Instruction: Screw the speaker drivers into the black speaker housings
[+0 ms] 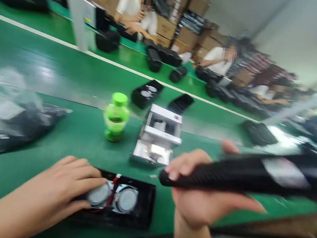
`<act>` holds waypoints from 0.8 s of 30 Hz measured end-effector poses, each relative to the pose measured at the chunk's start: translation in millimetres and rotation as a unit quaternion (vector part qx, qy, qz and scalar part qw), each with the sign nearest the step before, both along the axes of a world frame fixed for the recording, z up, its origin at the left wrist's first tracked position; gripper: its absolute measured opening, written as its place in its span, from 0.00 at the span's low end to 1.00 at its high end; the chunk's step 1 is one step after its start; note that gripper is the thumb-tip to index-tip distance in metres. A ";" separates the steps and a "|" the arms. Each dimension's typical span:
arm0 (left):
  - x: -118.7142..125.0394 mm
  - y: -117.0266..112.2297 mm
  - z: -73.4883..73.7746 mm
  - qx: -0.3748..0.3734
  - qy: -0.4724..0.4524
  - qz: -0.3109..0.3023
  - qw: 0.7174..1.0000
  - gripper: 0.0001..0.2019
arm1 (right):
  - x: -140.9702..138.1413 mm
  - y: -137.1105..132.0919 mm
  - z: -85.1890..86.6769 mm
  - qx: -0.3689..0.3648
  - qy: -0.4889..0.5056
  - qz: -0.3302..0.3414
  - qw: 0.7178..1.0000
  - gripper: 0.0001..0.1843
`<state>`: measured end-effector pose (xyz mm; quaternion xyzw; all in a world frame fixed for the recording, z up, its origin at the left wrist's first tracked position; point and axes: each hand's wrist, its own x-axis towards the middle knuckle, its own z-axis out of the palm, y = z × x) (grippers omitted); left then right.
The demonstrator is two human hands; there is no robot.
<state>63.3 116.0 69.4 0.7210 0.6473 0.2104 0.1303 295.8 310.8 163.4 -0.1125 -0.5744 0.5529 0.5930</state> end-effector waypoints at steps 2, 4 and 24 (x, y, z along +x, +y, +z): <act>-5.2 -3.9 -20.9 0.080 0.017 0.005 0.997 0.20 | -4.6 10.5 -5.9 0.021 0.004 -0.029 0.999 0.36; -9.2 -9.7 -41.0 0.123 0.044 0.027 0.991 0.22 | -16.7 17.2 -12.3 0.057 0.017 -0.034 0.998 0.36; -10.1 0.3 -36.2 0.009 -0.003 0.033 0.999 0.21 | -29.3 12.7 -23.0 0.012 -0.027 -0.005 1.000 0.37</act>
